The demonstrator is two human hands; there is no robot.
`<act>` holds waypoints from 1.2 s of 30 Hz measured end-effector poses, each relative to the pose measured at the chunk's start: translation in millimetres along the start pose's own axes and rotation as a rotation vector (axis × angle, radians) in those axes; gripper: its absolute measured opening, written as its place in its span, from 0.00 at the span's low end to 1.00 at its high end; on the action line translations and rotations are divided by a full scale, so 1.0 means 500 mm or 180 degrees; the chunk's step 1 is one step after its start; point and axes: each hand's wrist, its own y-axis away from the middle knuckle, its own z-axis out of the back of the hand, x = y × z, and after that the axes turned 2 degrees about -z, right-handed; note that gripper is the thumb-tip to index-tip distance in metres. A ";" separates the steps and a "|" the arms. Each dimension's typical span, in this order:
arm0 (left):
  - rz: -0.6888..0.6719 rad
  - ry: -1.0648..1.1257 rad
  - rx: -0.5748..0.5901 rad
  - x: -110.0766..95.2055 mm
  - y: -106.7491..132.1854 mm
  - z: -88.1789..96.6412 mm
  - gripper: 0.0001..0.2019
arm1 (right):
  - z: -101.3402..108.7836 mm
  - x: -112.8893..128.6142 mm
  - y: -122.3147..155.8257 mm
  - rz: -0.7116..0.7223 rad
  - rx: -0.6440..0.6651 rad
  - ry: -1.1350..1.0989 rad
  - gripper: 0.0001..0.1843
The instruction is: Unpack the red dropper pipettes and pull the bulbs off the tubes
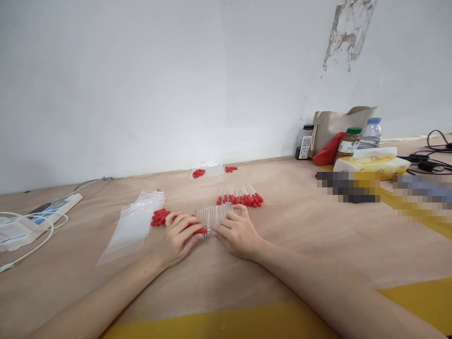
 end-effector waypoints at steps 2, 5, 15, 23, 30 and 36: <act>-0.0081 -0.0006 0.0038 -0.004 -0.002 0.005 0.06 | 0.003 0.001 0.001 0.0054 0.0004 -0.0009 0.11; -0.0226 -0.0042 -0.0001 -0.006 0.001 0.011 0.06 | 0.008 0.001 0.004 0.0181 0.0051 -0.0010 0.11; -0.0504 0.0074 -0.0040 -0.010 0.008 0.015 0.06 | 0.021 0.005 0.010 0.0321 0.0000 -0.0141 0.09; -0.0493 0.0101 0.0044 -0.008 0.011 0.012 0.08 | 0.025 0.003 0.015 0.0290 0.0043 -0.0172 0.09; -0.0483 0.0262 -0.0058 0.010 0.027 0.010 0.05 | 0.029 -0.012 0.022 0.0148 0.0039 -0.0411 0.10; 0.0819 0.0156 -0.0604 0.063 0.025 0.045 0.09 | 0.031 -0.044 0.021 -0.0933 -0.0268 -0.0423 0.11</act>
